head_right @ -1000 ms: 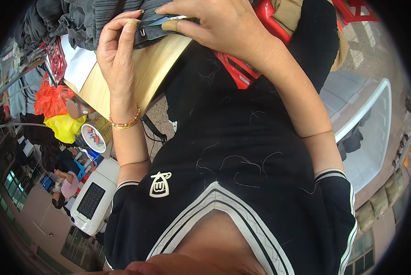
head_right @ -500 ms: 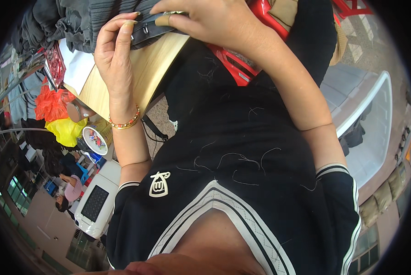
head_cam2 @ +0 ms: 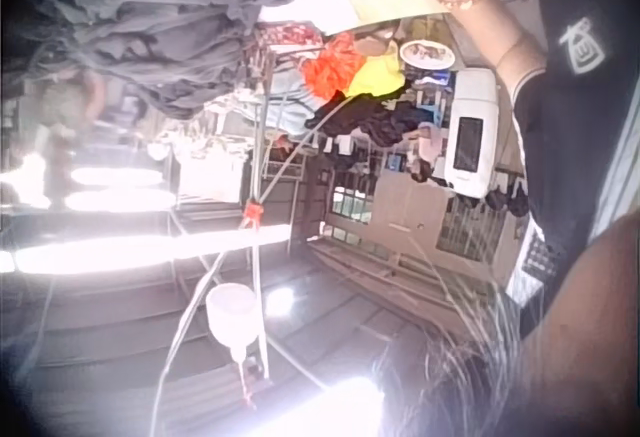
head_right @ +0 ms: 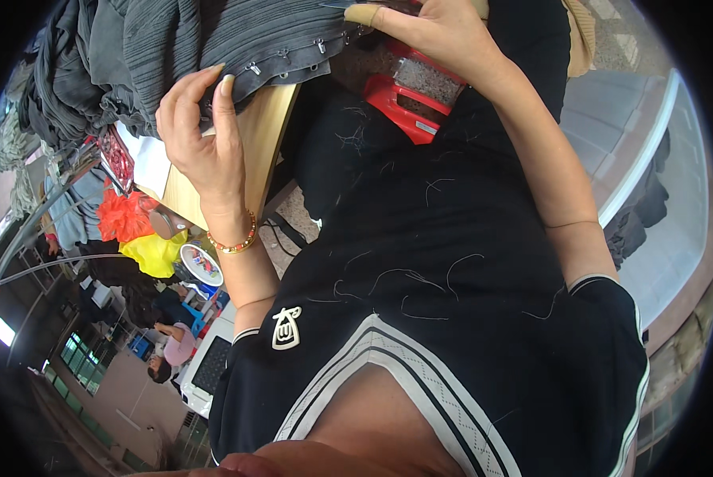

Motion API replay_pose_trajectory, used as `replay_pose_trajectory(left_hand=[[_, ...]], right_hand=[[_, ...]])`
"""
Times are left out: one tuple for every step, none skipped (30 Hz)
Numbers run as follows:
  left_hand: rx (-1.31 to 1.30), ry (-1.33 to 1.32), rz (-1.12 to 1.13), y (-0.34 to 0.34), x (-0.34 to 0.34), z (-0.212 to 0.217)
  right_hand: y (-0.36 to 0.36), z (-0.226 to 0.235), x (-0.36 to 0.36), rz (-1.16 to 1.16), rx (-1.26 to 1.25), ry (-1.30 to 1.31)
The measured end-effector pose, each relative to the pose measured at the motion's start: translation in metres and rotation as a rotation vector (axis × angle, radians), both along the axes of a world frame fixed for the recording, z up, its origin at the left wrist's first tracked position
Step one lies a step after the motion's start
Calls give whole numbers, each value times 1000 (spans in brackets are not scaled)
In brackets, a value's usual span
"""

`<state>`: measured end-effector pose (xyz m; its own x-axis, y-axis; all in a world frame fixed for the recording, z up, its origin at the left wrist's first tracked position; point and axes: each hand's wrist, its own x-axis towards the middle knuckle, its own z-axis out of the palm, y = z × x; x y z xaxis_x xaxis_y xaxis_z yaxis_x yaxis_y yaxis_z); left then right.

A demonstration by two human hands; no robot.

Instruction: The worker uses small metal snips to trim excess threads and finish gray textile garments at a factory workstation.

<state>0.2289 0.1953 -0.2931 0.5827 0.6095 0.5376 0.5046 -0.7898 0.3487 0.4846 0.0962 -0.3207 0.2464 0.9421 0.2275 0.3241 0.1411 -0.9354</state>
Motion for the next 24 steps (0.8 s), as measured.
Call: replay_pose_trajectory(left_hand=[[12,33,-4,-2,4,2],[39,57,-13,-2,6,2],[57,89,-3,-4,9,2],[76,121,8,-6,12,2],[58,146,41,-8,15,-1],[75,193,64,-10,18,-2],[91,239,88,-11,21,-3],[97,259,103,-12,22,-4],[100,263,98,-11,23,-4],[108,284,108,-11,23,-5],[114,307,122,-11,23,-5],[115,312,121,-11,24,-5],[110,303,137,-11,25,-5],[107,293,152,-11,26,-5],[107,295,150,-11,27,-5],[125,298,156,-11,28,-5],[141,300,165,-12,29,-6],[141,301,165,-11,29,-6],[141,298,167,-11,30,-7],[140,295,168,-10,30,-8],[139,295,168,-9,29,-9],[140,274,140,-8,28,-10],[140,253,111,-6,27,-11],[139,253,112,-5,27,-11]], right_hand=[[-2,-2,0,-6,3,9],[-3,-3,-1,5,5,32],[-4,-3,-2,16,8,55],[-4,-3,-3,15,13,62],[-5,-3,-4,34,22,70],[-5,-3,-5,54,32,78],[-4,-4,-7,74,41,85],[32,-15,-21,191,767,264],[15,-12,-16,152,394,173],[-3,-4,-11,111,21,82],[-2,-5,-12,132,25,91],[-1,-5,-13,131,25,96],[-1,-3,-15,137,33,79],[-1,-3,-16,143,41,62],[-1,-4,-18,141,43,66],[-1,-4,-18,139,44,69],[-1,-3,-19,145,35,63],[-1,-3,-19,150,26,57],[-1,-4,-18,151,26,58],[0,-5,-18,147,45,45],[0,-6,-18,142,64,31],[-1,-7,-19,143,63,31],[-1,-7,-19,141,59,47],[-1,-7,-19,140,56,62]])
